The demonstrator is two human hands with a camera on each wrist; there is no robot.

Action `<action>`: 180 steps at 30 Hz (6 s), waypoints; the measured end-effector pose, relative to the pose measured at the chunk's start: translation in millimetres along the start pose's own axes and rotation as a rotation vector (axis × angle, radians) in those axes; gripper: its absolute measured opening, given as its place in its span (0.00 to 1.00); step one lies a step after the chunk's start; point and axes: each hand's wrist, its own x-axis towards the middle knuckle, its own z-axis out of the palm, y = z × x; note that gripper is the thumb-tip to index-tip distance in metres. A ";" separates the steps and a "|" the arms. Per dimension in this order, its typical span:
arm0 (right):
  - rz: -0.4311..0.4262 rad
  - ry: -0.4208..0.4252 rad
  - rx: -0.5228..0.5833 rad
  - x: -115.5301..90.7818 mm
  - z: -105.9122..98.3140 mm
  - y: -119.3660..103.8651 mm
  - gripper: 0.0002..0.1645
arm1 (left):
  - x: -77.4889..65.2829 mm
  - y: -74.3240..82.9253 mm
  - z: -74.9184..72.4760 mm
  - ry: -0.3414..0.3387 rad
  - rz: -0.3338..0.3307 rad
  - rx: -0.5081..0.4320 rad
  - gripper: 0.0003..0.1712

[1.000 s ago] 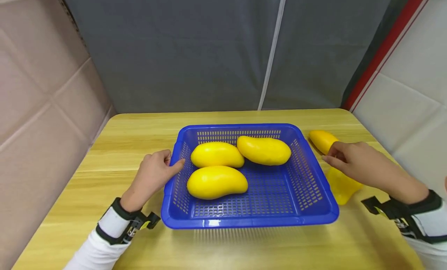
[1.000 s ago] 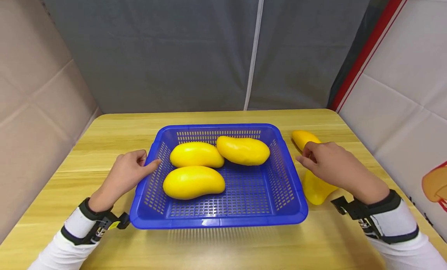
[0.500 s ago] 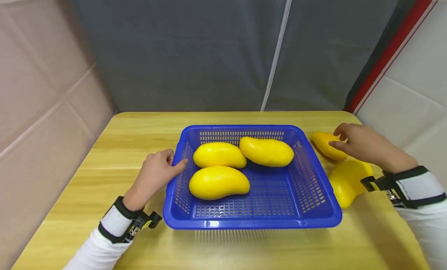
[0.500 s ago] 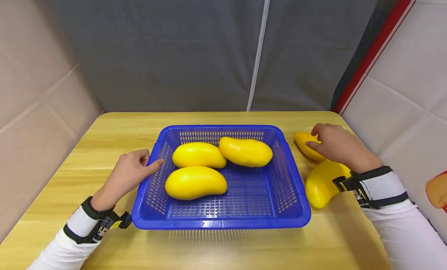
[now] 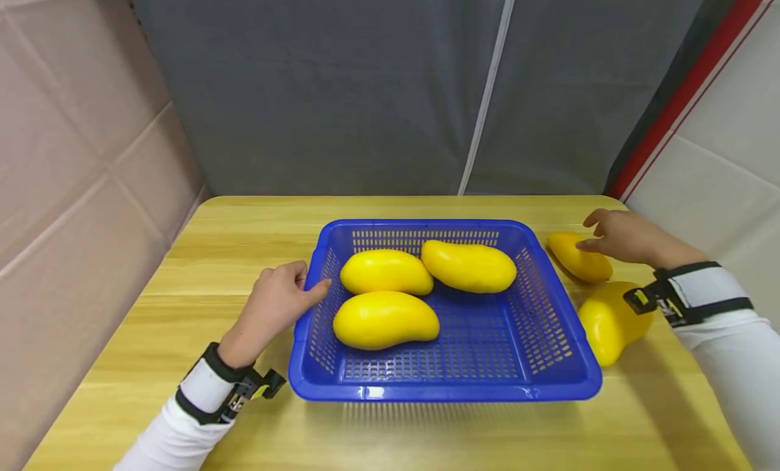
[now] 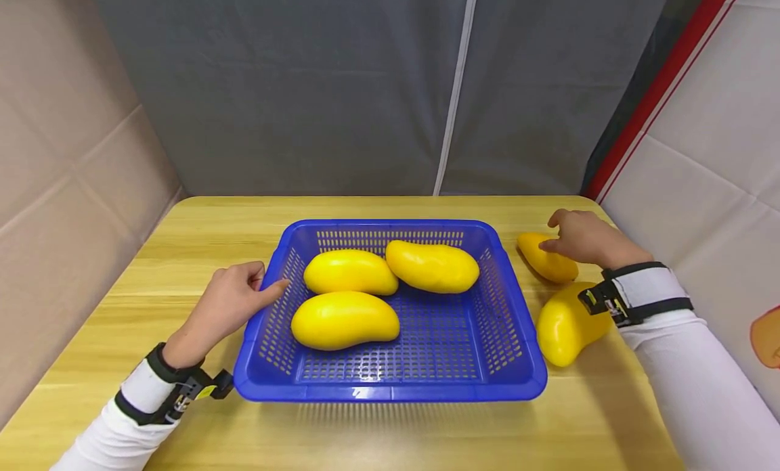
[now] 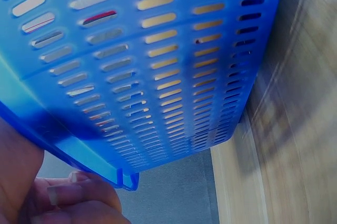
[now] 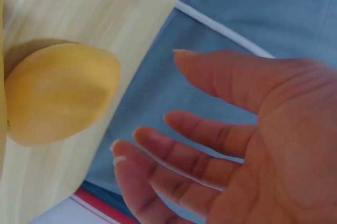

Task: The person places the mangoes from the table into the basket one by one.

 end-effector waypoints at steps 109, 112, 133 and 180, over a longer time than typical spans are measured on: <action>-0.407 -0.051 0.075 -15.8 -33.6 -103.3 0.32 | -3.0 0.9 5.0 0.006 -0.017 -0.040 0.18; -0.465 -0.072 0.093 -16.2 -28.5 -112.2 0.31 | -3.0 1.5 4.7 0.004 -0.019 -0.041 0.18; -0.567 -0.028 -0.099 -33.6 9.4 -162.9 0.35 | -3.4 3.6 3.1 0.013 -0.013 -0.024 0.19; -0.515 -0.002 -0.202 -37.8 64.8 -181.5 0.35 | -6.5 1.6 2.0 0.025 0.007 -0.026 0.20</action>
